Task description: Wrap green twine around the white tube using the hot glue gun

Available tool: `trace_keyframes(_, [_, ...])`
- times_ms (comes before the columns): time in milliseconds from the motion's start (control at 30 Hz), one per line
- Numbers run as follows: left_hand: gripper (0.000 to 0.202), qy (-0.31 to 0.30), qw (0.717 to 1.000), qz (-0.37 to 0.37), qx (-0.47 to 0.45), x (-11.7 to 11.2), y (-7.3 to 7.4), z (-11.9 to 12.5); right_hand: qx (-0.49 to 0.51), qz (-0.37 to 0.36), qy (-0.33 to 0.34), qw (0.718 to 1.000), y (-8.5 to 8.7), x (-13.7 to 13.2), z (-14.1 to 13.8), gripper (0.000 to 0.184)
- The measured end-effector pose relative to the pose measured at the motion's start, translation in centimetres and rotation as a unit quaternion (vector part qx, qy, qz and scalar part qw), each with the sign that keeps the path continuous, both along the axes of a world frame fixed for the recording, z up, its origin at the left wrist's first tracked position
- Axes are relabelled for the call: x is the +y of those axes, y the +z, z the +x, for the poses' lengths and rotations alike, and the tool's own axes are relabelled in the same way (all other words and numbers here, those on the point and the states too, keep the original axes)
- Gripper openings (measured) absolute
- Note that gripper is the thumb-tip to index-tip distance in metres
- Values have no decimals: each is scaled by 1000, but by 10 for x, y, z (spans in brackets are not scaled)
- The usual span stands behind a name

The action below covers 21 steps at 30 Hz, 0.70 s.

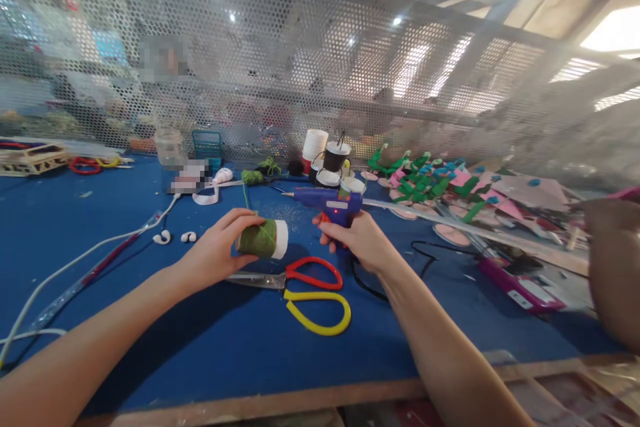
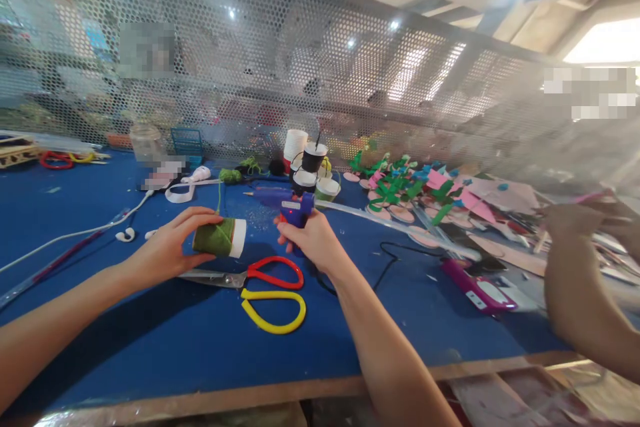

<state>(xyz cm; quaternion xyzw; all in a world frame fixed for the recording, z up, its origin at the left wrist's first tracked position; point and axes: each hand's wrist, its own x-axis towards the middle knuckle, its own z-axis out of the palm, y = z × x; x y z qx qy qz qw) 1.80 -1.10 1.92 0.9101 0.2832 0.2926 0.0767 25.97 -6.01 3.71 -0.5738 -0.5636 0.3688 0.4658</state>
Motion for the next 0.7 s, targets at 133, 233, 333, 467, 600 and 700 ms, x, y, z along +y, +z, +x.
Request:
trace_keyframes(133, [44,2,1000,13,-12,6,-4,-3,-49,16,37,998,1,-13,-9,20])
trace_keyframes(233, [45,11,1000,14,-16,8,-6,-4,-106,31,17,994,-2,-18,-11,18])
trace_keyframes(333, [44,20,1000,8,-22,9,-7,-4,-163,81,7,983,-7,-21,-11,18])
trace_keyframes(467, [43,24,999,-13,-30,10,-7,-5,-206,97,10,974,-11,-23,-11,20])
trace_keyframes(600, [43,26,999,-28,-29,10,-7,-5,-221,96,14,970,-10,-25,-11,16])
trace_keyframes(700, [43,24,999,-32,-33,10,-8,-4,-226,96,20,969,-8,-26,-11,13])
